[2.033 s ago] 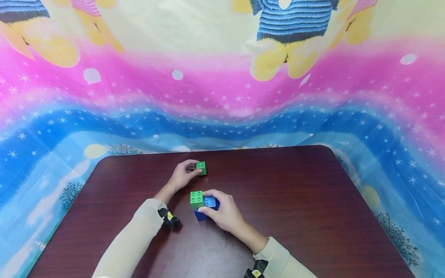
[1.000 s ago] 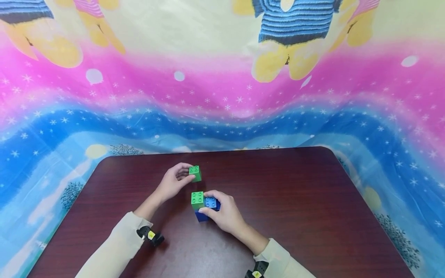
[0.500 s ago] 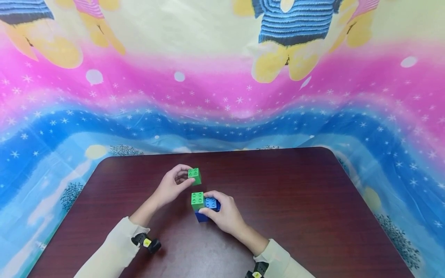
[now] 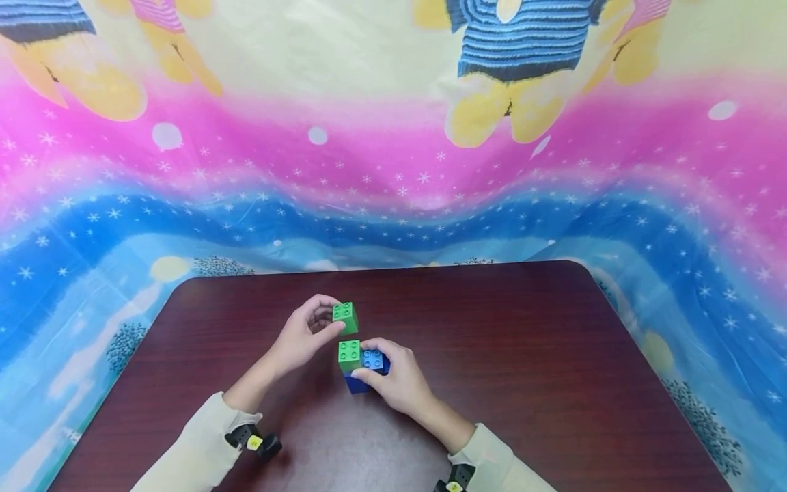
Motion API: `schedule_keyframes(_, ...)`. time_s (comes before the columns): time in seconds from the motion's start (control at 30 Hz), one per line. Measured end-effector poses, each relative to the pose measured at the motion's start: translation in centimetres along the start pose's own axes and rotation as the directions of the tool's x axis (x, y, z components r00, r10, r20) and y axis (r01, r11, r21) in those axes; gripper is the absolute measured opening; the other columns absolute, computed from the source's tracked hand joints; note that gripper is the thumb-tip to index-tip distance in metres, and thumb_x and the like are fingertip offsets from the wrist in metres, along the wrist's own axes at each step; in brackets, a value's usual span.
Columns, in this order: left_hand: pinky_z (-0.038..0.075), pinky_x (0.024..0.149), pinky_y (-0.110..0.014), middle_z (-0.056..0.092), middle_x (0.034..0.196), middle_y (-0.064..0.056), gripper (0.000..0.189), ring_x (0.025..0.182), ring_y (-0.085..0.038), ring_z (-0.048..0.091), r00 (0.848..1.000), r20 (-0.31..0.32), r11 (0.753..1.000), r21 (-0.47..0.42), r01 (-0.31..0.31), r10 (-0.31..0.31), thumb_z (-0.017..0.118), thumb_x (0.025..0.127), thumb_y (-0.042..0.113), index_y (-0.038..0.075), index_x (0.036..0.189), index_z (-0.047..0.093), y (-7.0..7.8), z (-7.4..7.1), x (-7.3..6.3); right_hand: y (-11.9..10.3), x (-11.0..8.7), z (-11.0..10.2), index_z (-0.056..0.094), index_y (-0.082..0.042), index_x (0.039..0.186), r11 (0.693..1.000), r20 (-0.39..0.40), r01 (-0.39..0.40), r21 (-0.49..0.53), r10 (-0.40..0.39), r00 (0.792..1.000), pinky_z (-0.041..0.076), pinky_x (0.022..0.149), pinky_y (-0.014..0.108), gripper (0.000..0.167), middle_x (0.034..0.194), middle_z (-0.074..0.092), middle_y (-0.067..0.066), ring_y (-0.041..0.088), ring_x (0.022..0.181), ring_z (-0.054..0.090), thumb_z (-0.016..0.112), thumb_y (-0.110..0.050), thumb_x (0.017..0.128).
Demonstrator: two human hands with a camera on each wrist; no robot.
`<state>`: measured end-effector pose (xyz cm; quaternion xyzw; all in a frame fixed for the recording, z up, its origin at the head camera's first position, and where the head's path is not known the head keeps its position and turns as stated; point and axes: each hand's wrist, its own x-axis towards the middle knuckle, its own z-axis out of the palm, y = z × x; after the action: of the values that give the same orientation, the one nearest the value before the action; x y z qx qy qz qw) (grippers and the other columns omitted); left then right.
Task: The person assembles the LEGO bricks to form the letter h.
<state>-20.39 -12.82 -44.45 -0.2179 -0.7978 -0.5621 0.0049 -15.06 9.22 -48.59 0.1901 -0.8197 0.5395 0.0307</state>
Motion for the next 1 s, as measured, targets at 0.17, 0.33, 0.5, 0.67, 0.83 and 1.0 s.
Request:
schedule_keyframes(0.17,0.053,0.084,-0.031,0.071,0.110,-0.009,0.034,0.094,-0.026,0.063,1.000,0.002,1.000,-0.002,-0.019,0.019,0.074,0.095,0.010,0.006,0.124,0.057,0.6,0.0,-0.3,0.1,0.0,0.0,0.069,-0.012,0.120,1.000,-0.003,0.007,0.000,-0.007,1.000,0.056,0.073,0.027,0.039,0.106,0.072,0.003,0.012,0.086,0.065,0.084,-0.025,0.086)
schedule_keyframes(0.33,0.054,0.083,-0.032,0.071,0.107,-0.002,0.031,0.091,-0.021,0.064,0.998,0.026,0.998,0.004,-0.065,0.065,0.074,0.095,0.015,0.013,0.122,0.058,1.3,0.2,-0.6,0.1,-0.1,0.1,0.069,-0.014,0.119,1.000,0.000,0.004,0.000,-0.004,1.000,0.056,0.073,0.028,0.038,0.105,0.072,0.000,0.011,0.085,0.066,0.085,-0.023,0.085)
schedule_keyframes(0.5,0.054,0.081,-0.031,0.070,0.108,-0.001,0.032,0.091,-0.019,0.063,0.994,0.046,0.995,0.025,-0.101,0.100,0.075,0.095,0.016,0.014,0.122,0.059,1.7,0.4,-0.8,0.1,0.1,0.1,0.069,-0.014,0.117,1.000,0.000,0.017,-0.002,-0.017,1.000,0.057,0.074,0.028,0.037,0.104,0.072,-0.001,0.011,0.085,0.066,0.085,-0.023,0.085)
schedule_keyframes(0.67,0.053,0.082,-0.032,0.070,0.107,-0.002,0.031,0.090,-0.020,0.063,0.994,0.022,0.994,0.012,-0.111,0.111,0.074,0.095,0.013,0.012,0.122,0.059,2.0,0.3,-0.9,0.1,0.0,0.1,0.069,-0.014,0.117,1.000,0.001,0.026,-0.001,-0.026,1.000,0.057,0.074,0.028,0.037,0.105,0.072,-0.001,0.011,0.085,0.066,0.085,-0.024,0.085)
schedule_keyframes(0.83,0.054,0.083,-0.034,0.070,0.107,0.001,0.032,0.090,-0.019,0.063,0.991,0.038,0.992,0.020,-0.126,0.126,0.074,0.095,0.014,0.014,0.122,0.059,2.5,0.2,-1.0,0.1,0.0,0.1,0.069,-0.013,0.117,0.999,-0.009,0.045,0.004,-0.045,0.999,0.057,0.072,0.028,0.037,0.103,0.072,0.002,0.011,0.084,0.066,0.085,-0.024,0.085)
schedule_keyframes(1.0,0.055,0.083,-0.039,0.069,0.107,0.003,0.032,0.091,-0.018,0.063,0.990,0.061,0.991,0.045,-0.126,0.124,0.075,0.095,0.016,0.016,0.122,0.059,2.6,0.2,-1.2,0.1,0.0,0.1,0.070,-0.014,0.116,0.999,-0.008,0.039,0.010,-0.038,0.999,0.057,0.072,0.028,0.037,0.102,0.072,-0.001,0.010,0.084,0.066,0.085,-0.024,0.085)
